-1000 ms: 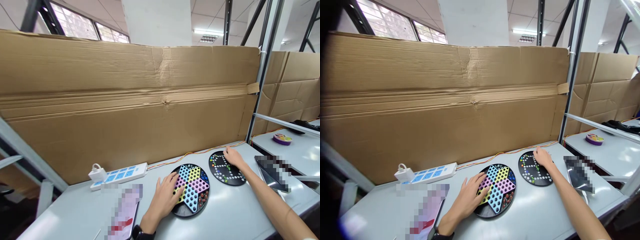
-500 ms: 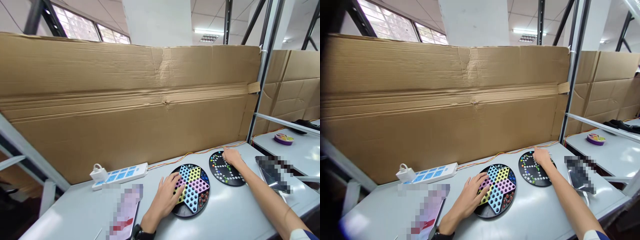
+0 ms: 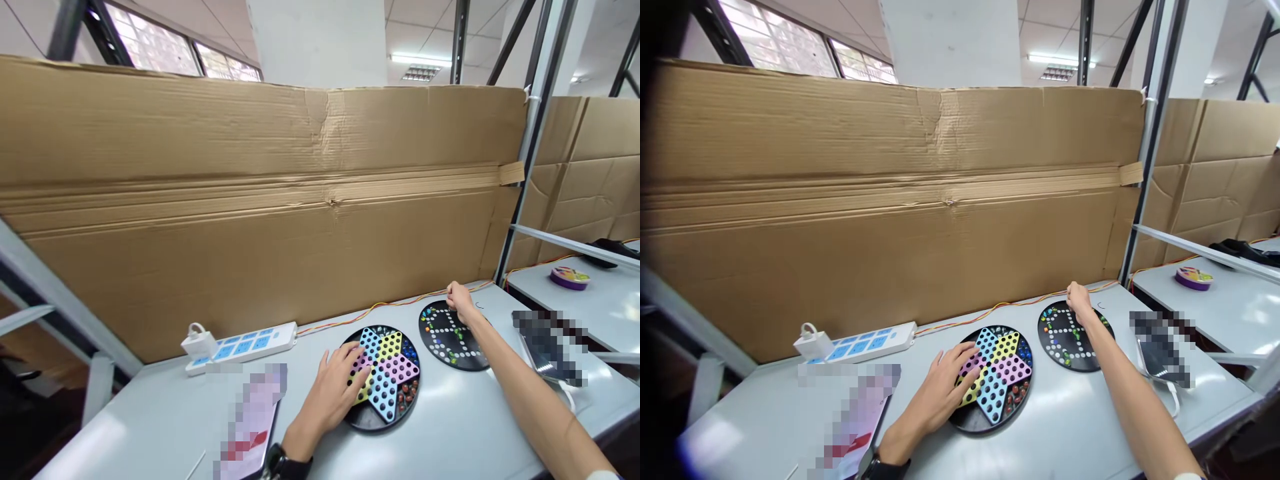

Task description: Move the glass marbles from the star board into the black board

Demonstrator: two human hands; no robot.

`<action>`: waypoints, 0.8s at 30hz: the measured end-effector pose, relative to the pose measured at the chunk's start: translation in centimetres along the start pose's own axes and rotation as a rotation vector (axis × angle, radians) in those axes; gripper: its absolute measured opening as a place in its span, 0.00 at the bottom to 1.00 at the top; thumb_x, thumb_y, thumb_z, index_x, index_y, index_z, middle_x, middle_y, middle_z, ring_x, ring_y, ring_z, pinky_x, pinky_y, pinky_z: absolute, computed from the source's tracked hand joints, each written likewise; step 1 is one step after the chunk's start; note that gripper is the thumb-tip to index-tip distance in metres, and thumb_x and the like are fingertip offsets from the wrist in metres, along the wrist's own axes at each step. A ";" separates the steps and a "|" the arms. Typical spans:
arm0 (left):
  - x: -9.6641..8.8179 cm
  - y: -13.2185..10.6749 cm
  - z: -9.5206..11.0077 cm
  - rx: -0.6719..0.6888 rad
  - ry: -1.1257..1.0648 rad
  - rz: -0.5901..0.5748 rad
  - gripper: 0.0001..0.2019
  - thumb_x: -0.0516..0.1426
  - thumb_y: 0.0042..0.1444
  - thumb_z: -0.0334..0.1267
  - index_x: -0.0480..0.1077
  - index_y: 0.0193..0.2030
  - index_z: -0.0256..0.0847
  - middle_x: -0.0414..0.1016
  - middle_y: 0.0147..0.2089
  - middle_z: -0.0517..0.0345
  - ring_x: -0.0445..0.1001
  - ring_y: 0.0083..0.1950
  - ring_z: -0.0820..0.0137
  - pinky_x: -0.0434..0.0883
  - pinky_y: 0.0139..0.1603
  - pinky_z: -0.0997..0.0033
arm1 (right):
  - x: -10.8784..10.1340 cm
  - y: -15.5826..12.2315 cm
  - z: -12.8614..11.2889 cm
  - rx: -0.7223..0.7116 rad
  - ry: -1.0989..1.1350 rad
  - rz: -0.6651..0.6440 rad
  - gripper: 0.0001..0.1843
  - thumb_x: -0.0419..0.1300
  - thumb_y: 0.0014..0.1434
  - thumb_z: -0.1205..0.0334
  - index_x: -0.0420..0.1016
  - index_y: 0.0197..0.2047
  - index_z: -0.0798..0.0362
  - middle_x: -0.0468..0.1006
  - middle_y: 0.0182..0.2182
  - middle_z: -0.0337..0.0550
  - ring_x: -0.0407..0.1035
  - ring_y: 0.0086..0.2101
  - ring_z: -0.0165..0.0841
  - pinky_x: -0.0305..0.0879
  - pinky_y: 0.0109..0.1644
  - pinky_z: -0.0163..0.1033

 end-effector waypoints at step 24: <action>0.1 0.0 0.0 -0.002 -0.014 -0.024 0.24 0.46 0.71 0.56 0.70 0.64 0.49 0.69 0.70 0.50 0.68 0.70 0.55 0.56 0.75 0.37 | 4.2 -5.2 -1.6 -0.156 -1.032 -0.321 0.16 0.50 0.71 0.58 0.70 0.55 0.57 0.80 0.51 0.65 0.75 0.52 0.51 0.63 0.55 0.50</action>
Point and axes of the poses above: each hand's wrist, its own y-axis towards the middle knuckle, its own x-axis out of the palm, z = x × y, the point moved 3 cm from there along y, towards the middle knuckle
